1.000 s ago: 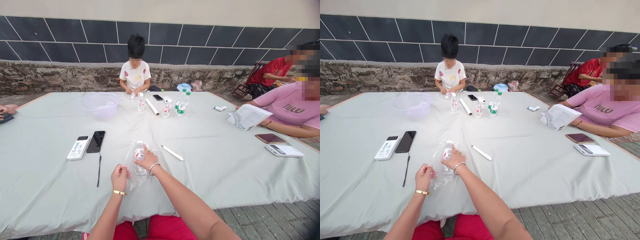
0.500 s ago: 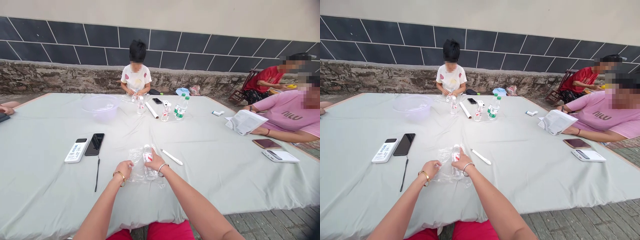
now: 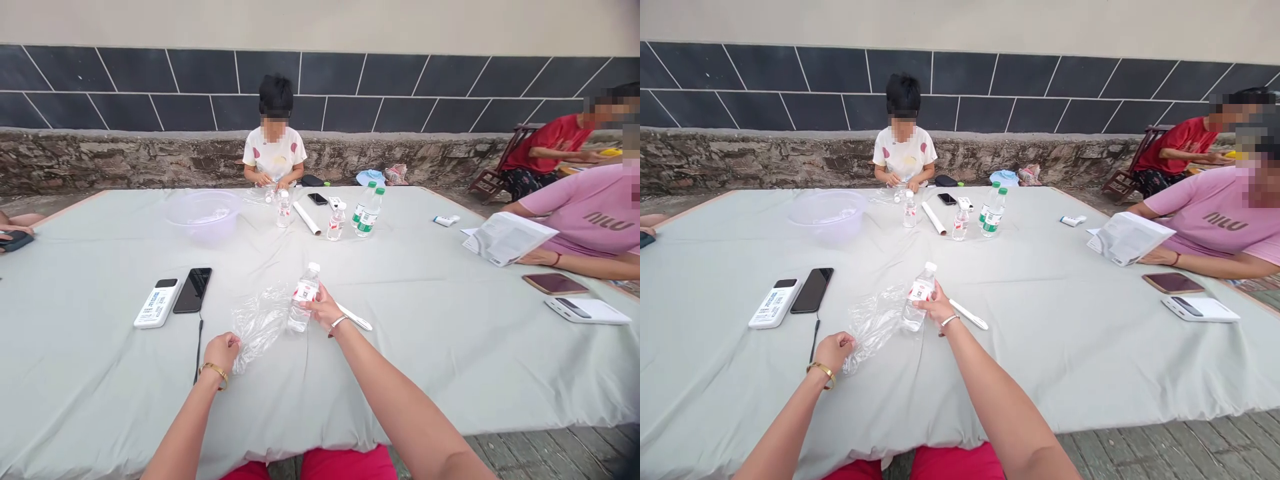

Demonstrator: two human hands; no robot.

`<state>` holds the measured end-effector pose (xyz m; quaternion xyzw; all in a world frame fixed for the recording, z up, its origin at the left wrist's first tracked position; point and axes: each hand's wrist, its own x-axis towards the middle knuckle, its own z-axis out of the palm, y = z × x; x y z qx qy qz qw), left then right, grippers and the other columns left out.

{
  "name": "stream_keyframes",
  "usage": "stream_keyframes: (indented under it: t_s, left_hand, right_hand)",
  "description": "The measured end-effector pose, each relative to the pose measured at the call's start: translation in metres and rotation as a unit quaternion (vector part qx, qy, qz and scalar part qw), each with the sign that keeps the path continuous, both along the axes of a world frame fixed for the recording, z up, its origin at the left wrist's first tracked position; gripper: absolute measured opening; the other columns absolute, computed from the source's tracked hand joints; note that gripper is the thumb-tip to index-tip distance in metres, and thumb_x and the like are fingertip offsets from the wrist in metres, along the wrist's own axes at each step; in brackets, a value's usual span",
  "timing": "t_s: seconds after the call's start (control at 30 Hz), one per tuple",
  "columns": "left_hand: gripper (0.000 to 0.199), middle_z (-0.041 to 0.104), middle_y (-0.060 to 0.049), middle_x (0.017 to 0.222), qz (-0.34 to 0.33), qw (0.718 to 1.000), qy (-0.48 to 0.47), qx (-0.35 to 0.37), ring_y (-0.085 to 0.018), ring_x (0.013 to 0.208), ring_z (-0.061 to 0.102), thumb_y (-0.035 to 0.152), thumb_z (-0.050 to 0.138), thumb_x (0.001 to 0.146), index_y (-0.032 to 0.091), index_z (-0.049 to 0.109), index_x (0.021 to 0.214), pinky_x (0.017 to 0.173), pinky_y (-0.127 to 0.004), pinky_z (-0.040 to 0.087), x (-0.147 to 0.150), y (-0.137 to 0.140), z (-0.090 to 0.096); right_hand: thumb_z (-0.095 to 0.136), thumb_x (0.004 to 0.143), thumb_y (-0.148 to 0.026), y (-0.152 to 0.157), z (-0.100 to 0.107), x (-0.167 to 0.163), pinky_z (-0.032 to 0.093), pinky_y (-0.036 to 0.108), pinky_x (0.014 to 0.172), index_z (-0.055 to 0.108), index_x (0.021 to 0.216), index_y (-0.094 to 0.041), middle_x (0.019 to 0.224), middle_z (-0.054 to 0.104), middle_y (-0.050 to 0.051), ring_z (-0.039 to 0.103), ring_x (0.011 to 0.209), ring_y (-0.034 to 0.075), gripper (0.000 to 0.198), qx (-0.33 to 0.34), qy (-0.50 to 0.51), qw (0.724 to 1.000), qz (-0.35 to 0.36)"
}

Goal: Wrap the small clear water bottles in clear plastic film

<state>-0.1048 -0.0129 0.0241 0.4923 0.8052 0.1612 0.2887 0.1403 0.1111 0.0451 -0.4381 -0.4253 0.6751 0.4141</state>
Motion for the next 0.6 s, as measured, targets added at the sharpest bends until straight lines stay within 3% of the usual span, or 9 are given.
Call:
stream_keyframes:
  t_s: [0.07, 0.13, 0.27, 0.4, 0.53, 0.6]
  left_hand:
    - [0.016, 0.065, -0.003, 0.074, -0.002, 0.999, 0.051, -0.016, -0.014, 0.071, 0.057, 0.018, 0.044, 0.078, 0.018, 0.058, 0.07, 0.062, -0.022, 0.036, -0.007, -0.005, 0.0]
    - [0.019, 0.065, -0.003, 0.074, -0.013, 0.997, 0.078, -0.026, -0.015, 0.071, 0.058, 0.023, 0.042, 0.081, 0.019, 0.058, 0.071, 0.061, -0.023, 0.035, -0.01, -0.012, 0.001]
    - [0.03, 0.064, -0.004, 0.08, -0.065, 0.995, 0.064, -0.047, -0.017, 0.074, 0.059, 0.046, 0.049, 0.078, 0.018, 0.058, 0.083, 0.062, -0.024, 0.038, -0.01, -0.026, 0.004]
    - [0.027, 0.061, -0.009, 0.101, -0.117, 0.98, 0.142, -0.078, -0.019, 0.088, 0.058, 0.034, 0.056, 0.074, 0.017, 0.058, 0.095, 0.069, -0.026, 0.041, -0.006, -0.034, 0.01]
    - [0.009, 0.049, -0.01, 0.128, -0.117, 0.946, 0.3, -0.043, -0.029, 0.123, 0.038, 0.027, 0.059, 0.073, 0.02, 0.061, 0.077, 0.089, -0.037, 0.036, -0.007, -0.036, 0.02]
    - [0.006, 0.053, -0.007, 0.126, -0.147, 0.938, 0.311, -0.036, -0.027, 0.123, 0.039, 0.025, 0.059, 0.073, 0.02, 0.059, 0.07, 0.096, -0.04, 0.03, -0.007, -0.035, 0.025]
  right_hand:
    - [0.077, 0.05, -0.025, 0.002, -0.005, 0.005, 0.053, 0.038, 0.072, 0.047, 0.113, -0.023, 0.099, 0.063, 0.005, 0.064, 0.085, 0.021, 0.07, -0.016, 0.032, 0.999, -0.03]
    - [0.076, 0.05, -0.025, 0.007, -0.008, 0.01, 0.052, 0.039, 0.072, 0.048, 0.107, -0.021, 0.097, 0.064, 0.005, 0.064, 0.085, 0.022, 0.063, 0.012, 0.03, 0.995, -0.095]
    - [0.074, 0.049, -0.024, 0.025, -0.013, 0.011, 0.048, 0.037, 0.085, 0.043, 0.116, -0.021, 0.111, 0.06, 0.006, 0.06, 0.095, 0.021, 0.074, 0.17, -0.085, 0.959, -0.208]
    - [0.07, 0.052, -0.025, 0.04, -0.018, 0.003, 0.044, 0.038, 0.09, 0.04, 0.124, -0.023, 0.117, 0.057, 0.006, 0.057, 0.1, 0.021, 0.077, 0.259, -0.244, 0.914, -0.192]
    - [0.066, 0.059, -0.029, 0.034, -0.016, 0.009, 0.046, 0.039, 0.088, 0.032, 0.132, -0.023, 0.122, 0.053, 0.008, 0.056, 0.103, 0.022, 0.081, 0.3, -0.329, 0.882, -0.155]
    - [0.063, 0.065, -0.031, 0.018, -0.007, 0.014, 0.044, 0.041, 0.09, 0.032, 0.133, -0.021, 0.125, 0.05, 0.012, 0.053, 0.108, 0.024, 0.076, 0.336, -0.356, 0.855, -0.169]
